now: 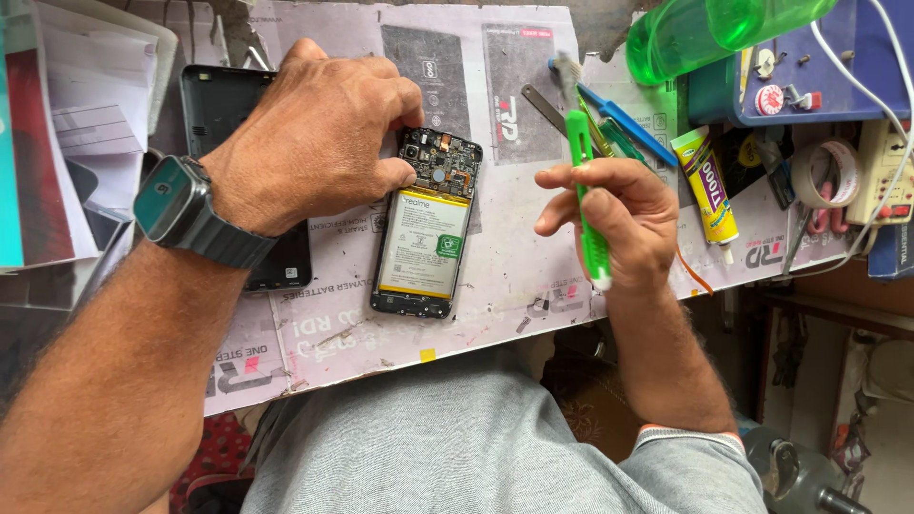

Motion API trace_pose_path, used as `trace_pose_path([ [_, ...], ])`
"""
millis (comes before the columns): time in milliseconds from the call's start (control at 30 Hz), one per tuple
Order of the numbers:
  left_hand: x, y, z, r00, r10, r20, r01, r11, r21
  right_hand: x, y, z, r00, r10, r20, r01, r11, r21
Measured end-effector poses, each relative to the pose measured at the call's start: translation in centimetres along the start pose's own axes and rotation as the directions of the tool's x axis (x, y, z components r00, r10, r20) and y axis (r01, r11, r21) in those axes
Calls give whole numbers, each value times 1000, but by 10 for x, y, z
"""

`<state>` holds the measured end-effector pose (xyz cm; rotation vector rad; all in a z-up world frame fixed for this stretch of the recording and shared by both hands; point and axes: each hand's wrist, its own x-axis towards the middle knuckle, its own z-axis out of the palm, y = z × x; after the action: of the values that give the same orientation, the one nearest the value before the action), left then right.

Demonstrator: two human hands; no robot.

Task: The person disassembles a mobile phone at a workbench, removing the back cover and unscrewing the internal board using a small screwdriver and a green prying tool.

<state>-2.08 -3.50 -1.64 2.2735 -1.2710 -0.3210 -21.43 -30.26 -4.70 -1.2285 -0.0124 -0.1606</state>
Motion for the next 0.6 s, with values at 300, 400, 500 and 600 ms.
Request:
trace_pose_path([
  [300, 2, 4, 1, 997, -69, 42, 69, 998, -10, 0, 6, 9, 999, 40, -33, -38, 998, 48],
  [400, 2, 3, 1, 996, -66, 54, 66, 998, -3, -2, 8, 14, 998, 50, -32, -50, 999, 2],
  [500, 1, 2, 2, 998, -54, 43, 54, 999, -3, -3, 8, 13, 999, 51, -11, -51, 998, -41],
  [600, 1, 1, 3, 999, -41, 29, 41, 999, -2, -4, 11, 11, 997, 74, 6, -73, 994, -86],
])
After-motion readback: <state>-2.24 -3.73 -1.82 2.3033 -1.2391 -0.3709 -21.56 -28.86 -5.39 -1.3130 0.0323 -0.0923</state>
